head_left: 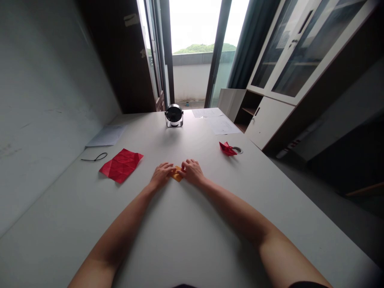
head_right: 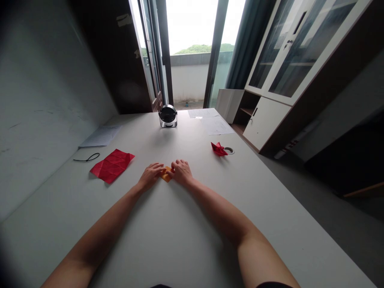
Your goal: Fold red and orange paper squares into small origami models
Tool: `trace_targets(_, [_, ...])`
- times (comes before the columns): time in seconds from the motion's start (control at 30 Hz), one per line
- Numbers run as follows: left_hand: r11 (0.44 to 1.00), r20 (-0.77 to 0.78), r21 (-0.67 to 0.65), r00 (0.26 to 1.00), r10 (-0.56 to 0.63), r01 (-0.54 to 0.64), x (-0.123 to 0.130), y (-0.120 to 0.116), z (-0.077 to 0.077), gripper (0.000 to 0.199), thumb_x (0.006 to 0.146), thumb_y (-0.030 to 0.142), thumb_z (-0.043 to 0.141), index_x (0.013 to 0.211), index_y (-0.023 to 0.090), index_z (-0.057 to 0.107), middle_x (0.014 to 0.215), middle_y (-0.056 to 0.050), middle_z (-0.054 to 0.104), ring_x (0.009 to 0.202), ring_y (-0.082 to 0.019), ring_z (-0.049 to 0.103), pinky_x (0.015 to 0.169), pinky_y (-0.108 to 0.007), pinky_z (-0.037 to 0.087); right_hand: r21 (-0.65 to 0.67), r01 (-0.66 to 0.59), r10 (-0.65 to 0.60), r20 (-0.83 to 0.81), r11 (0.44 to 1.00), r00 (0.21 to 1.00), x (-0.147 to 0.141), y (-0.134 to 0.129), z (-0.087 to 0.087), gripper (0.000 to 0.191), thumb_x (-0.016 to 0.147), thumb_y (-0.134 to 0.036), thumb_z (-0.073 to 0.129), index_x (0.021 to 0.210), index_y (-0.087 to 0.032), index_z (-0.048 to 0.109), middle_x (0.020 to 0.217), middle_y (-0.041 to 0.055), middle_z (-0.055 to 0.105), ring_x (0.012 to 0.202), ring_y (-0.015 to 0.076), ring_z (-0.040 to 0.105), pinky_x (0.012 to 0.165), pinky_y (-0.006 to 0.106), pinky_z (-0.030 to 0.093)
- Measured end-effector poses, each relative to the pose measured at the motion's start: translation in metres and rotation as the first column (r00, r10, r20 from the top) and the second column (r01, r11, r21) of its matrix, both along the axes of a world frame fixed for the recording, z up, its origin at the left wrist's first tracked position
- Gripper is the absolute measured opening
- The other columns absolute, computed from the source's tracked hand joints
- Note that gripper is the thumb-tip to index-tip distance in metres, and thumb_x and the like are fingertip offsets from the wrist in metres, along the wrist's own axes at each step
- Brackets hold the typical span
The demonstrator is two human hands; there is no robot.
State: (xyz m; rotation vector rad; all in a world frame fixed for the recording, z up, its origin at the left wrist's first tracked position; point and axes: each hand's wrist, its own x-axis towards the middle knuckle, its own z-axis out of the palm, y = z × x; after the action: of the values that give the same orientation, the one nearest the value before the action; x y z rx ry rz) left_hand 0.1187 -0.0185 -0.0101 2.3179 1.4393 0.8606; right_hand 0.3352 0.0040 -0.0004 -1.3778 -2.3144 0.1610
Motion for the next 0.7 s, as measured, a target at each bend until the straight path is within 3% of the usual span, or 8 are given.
trace_targets(0.13, [0.999,-0.074,-0.034,0.997,-0.030,0.028,0.000,0.001,-0.003,0.038,0.089,0.024,0.055,0.125,0.032,0.064,0.142,-0.002,0.055,0.142,-0.028,0.033,0.116,-0.049,0.027,-0.004,0.037,-0.037,0.008,0.999,0.999,0.000,0.001,-0.001,0.027,0.083,-0.043,0.069,0.098,-0.022,0.062,0.101,0.0086,0.061,0.100,0.0244,0.049,0.086,0.034,0.033])
trace_targets(0.23, [0.998,-0.099,-0.042,0.994,-0.046,0.042,0.000,0.000,-0.001,0.042,0.087,0.022,0.056,0.128,0.031,0.063,0.144,-0.002,0.053,0.144,-0.028,0.030,0.117,-0.050,0.025,-0.025,0.077,-0.078,-0.009,0.997,0.997,0.003,0.007,-0.004,0.019,0.084,-0.035,0.067,0.097,-0.022,0.062,0.105,0.0092,0.060,0.101,0.0250,0.048,0.086,0.035,0.034])
trace_targets(0.43, [0.994,-0.091,-0.058,0.991,-0.098,0.093,-0.001,-0.003,0.008,0.038,0.086,0.024,0.058,0.122,0.032,0.065,0.140,-0.002,0.057,0.139,-0.029,0.039,0.115,-0.049,0.029,-0.017,0.120,-0.121,-0.069,0.993,0.990,0.007,0.011,-0.008,0.009,0.087,-0.025,0.060,0.096,-0.022,0.062,0.107,0.0097,0.059,0.100,0.0246,0.048,0.086,0.035,0.034])
trace_targets(0.7, [0.997,0.043,-0.028,0.996,-0.075,0.076,0.002,-0.002,0.005,0.027,0.090,0.027,0.058,0.113,0.032,0.071,0.129,-0.002,0.065,0.131,-0.026,0.049,0.112,-0.046,0.035,-0.010,0.104,-0.104,-0.071,0.995,0.992,0.005,0.011,-0.007,0.013,0.087,-0.030,0.061,0.097,-0.022,0.063,0.110,0.0098,0.059,0.104,0.0257,0.047,0.088,0.035,0.034])
